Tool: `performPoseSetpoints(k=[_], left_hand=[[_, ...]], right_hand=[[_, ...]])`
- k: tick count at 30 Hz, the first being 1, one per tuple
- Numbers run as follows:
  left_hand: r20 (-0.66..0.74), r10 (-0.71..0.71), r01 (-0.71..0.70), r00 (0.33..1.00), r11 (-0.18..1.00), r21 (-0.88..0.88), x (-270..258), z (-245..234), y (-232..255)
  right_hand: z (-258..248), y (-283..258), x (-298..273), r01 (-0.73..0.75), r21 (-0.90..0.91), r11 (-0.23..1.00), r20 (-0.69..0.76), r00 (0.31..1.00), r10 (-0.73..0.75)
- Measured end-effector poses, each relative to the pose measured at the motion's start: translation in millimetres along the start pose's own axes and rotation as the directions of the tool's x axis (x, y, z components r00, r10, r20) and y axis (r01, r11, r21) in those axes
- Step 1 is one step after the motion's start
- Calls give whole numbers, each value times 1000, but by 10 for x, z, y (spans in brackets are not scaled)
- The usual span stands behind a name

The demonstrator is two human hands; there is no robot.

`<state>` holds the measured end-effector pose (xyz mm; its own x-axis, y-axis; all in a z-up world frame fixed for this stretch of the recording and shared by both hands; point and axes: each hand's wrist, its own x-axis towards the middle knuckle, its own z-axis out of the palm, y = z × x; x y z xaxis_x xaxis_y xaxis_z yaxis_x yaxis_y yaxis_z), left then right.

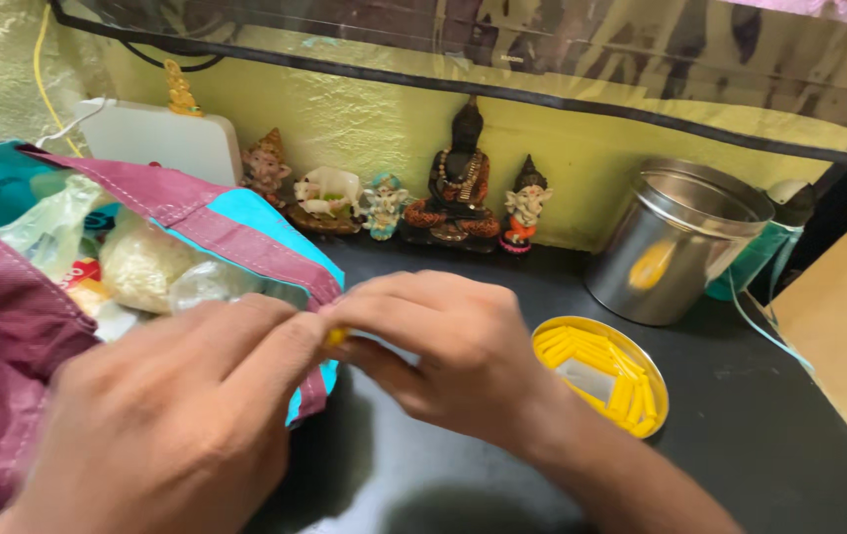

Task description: The person takes yellow cylindrical candles from a tote bag and arranges them in a circular pattern on a round metal tray. The person handles the candles one by one, placing them around the edge of the tray.

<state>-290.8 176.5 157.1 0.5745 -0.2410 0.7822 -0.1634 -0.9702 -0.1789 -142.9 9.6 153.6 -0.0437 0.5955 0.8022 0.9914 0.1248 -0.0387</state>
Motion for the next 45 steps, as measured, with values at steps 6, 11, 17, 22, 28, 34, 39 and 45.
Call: performPoseSetpoints(k=[6, 11, 17, 22, 28, 34, 39, 45], left_hand=[[45, -71, 84, 996, 816, -572, 236, 625, 391], [111, -134, 168, 985, 571, -804, 551, 1120, 757], [197, -112, 221, 974, 277, -935, 1109, 1451, 1021], [222, 85, 157, 971, 473, -867, 1508, 1729, 1084], [330, 130, 115, 935, 768, -630, 1564, 2129, 1067], [562, 54, 220, 825, 886, -408, 1390, 2573, 788], [609, 26, 258, 792, 891, -373, 1329, 2731, 755], [607, 75, 230, 792, 883, -409, 1241, 2773, 871]], right_hand=[[-603, 103, -490, -57, -218, 974, 104, 991, 81], [-991, 231, -800, -101, -358, 928, 129, 979, 157], [-1528, 393, -918, -263, -523, 811, 61, 937, 343], [-1795, 457, -979, -282, -661, 696, 141, 864, 484], [-1809, 753, -1064, -402, -712, 576, 255, 616, 745], [-1393, 1192, -1208, -349, -770, 534, 450, 296, 842], [-1091, 1279, -1251, -376, -759, 531, 491, 205, 847], [-991, 1346, -1323, -387, -774, 502, 504, 104, 857]])
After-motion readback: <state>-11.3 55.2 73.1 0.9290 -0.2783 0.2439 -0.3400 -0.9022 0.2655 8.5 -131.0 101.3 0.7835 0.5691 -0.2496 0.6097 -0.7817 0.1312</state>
